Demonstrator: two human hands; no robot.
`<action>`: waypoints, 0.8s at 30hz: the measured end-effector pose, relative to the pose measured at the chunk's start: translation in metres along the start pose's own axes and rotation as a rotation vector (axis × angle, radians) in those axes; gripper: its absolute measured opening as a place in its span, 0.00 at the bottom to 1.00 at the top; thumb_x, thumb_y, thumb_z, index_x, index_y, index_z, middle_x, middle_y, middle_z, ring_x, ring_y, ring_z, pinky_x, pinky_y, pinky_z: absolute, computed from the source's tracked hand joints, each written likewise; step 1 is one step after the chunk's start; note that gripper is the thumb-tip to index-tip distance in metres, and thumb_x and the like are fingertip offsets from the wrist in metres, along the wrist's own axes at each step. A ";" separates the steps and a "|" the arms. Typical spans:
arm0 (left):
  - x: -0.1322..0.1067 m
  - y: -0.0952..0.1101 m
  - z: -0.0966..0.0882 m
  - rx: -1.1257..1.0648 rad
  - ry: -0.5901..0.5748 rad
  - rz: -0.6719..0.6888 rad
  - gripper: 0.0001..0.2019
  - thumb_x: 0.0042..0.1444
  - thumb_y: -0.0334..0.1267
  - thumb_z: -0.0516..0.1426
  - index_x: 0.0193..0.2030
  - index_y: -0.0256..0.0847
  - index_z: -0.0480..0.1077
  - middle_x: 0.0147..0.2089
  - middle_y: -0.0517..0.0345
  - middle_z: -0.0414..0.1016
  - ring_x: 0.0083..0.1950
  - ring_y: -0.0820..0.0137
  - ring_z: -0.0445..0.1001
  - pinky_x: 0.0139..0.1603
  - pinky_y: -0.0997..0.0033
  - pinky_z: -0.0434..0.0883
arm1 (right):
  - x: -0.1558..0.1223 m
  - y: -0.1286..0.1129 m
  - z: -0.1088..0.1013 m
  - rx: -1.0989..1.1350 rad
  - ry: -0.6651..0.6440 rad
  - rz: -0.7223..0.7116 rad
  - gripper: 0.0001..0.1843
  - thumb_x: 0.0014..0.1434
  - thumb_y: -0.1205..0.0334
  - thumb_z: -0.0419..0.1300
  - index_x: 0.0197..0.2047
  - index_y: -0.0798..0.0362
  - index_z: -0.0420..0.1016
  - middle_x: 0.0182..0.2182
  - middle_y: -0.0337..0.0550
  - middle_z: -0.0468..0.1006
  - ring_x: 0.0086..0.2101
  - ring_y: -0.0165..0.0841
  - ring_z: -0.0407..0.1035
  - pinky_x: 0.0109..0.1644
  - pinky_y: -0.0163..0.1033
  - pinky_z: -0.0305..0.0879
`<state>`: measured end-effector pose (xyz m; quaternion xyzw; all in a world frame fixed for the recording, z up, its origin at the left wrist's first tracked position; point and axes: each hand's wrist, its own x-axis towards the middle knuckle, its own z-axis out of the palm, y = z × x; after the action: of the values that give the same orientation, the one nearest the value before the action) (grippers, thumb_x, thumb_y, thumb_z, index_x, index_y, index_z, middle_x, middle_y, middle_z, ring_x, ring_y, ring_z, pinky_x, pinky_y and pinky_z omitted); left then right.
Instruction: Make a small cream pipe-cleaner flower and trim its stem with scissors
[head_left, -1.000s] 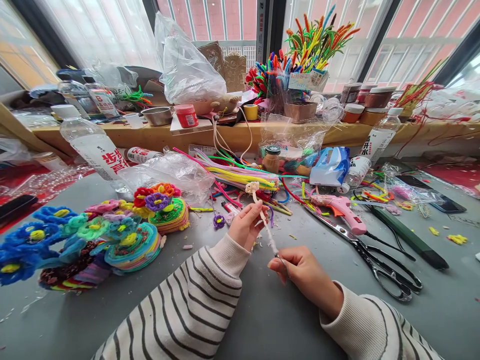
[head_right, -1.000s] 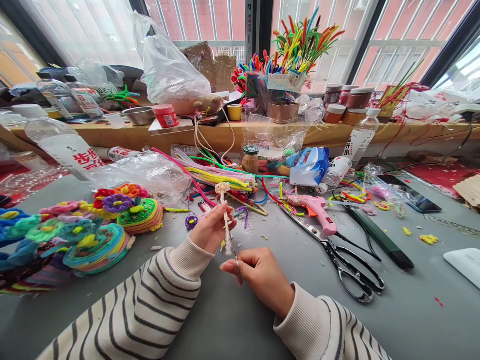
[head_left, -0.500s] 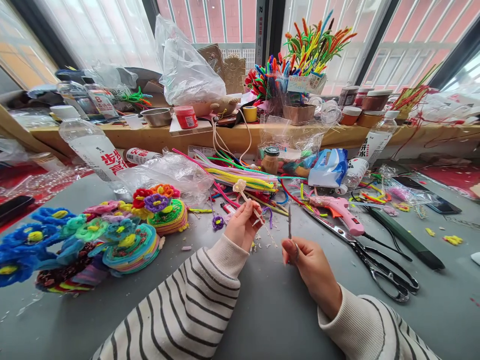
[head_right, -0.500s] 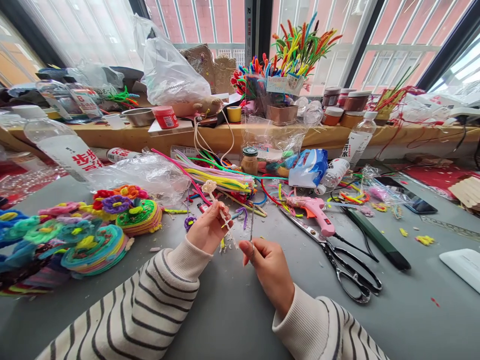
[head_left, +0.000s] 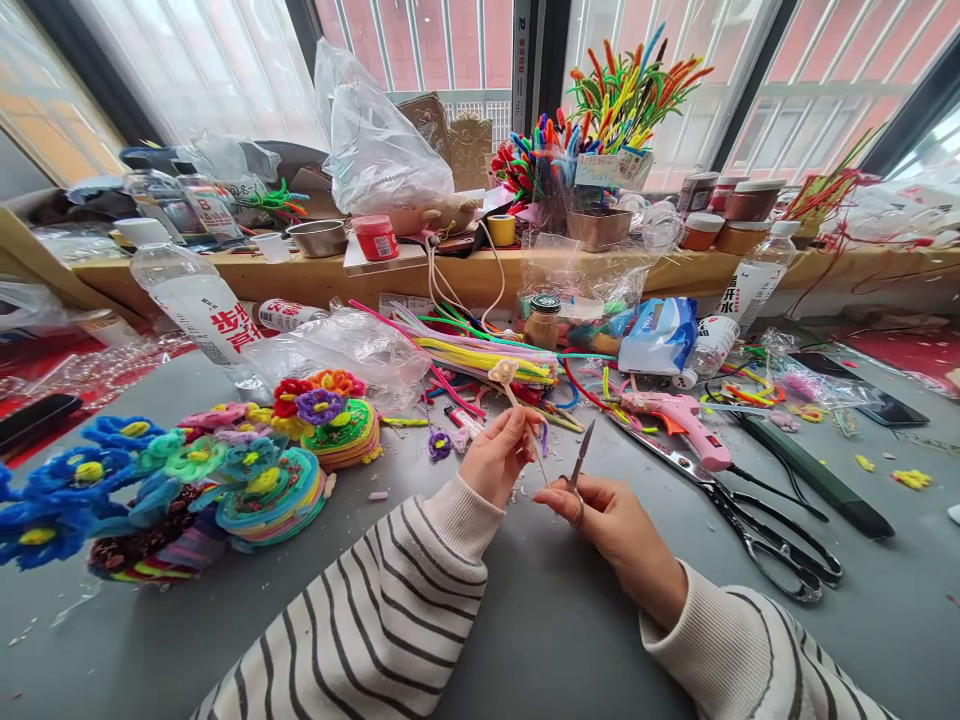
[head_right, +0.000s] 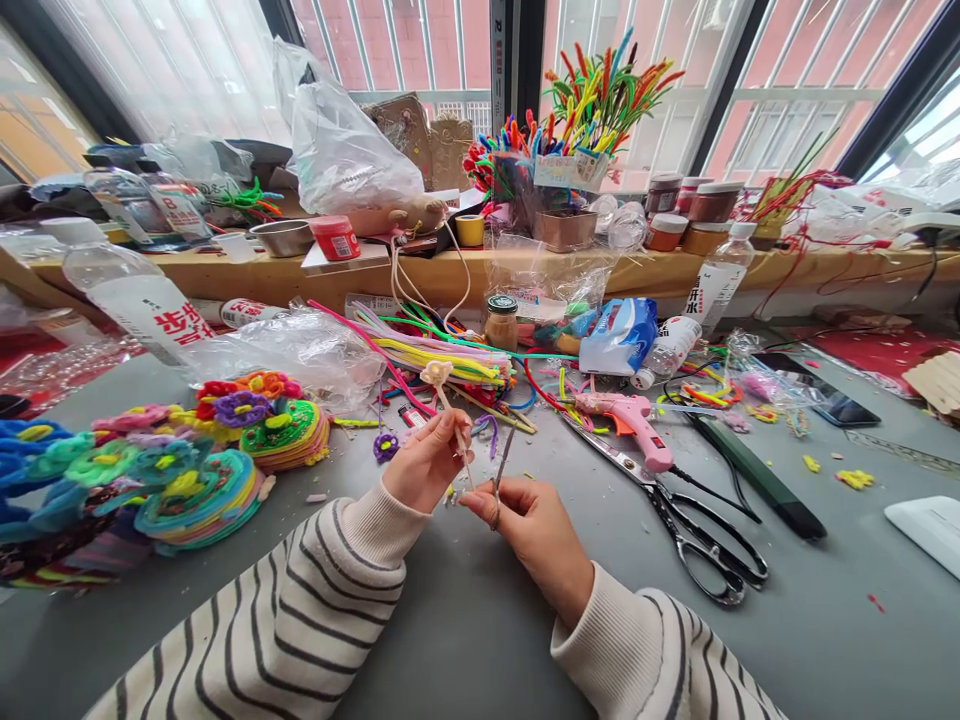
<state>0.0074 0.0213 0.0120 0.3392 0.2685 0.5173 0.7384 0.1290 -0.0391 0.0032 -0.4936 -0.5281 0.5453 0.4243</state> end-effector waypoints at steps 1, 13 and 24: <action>0.000 0.000 0.000 -0.001 -0.007 0.003 0.11 0.39 0.44 0.60 0.26 0.38 0.72 0.21 0.65 0.61 0.20 0.83 0.57 0.22 0.80 0.57 | 0.000 0.000 0.000 -0.007 0.001 -0.010 0.18 0.47 0.50 0.58 0.25 0.59 0.71 0.17 0.34 0.56 0.20 0.23 0.48 0.23 0.30 0.47; -0.006 0.004 0.005 0.244 0.066 -0.017 0.10 0.38 0.38 0.62 0.29 0.37 0.74 0.21 0.60 0.69 0.25 0.77 0.68 0.29 0.76 0.65 | 0.000 0.002 -0.001 -0.090 0.088 -0.039 0.22 0.47 0.44 0.56 0.24 0.58 0.69 0.16 0.33 0.55 0.19 0.23 0.47 0.21 0.30 0.45; -0.002 0.008 -0.001 0.003 0.105 0.025 0.11 0.36 0.38 0.62 0.30 0.38 0.75 0.21 0.61 0.68 0.22 0.82 0.65 0.23 0.83 0.63 | -0.008 0.005 0.005 -0.058 -0.359 -0.134 0.39 0.46 0.30 0.38 0.33 0.60 0.68 0.14 0.34 0.59 0.16 0.23 0.49 0.20 0.29 0.47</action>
<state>0.0019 0.0216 0.0177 0.3159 0.3032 0.5433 0.7163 0.1252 -0.0480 -0.0015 -0.3641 -0.6426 0.5797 0.3442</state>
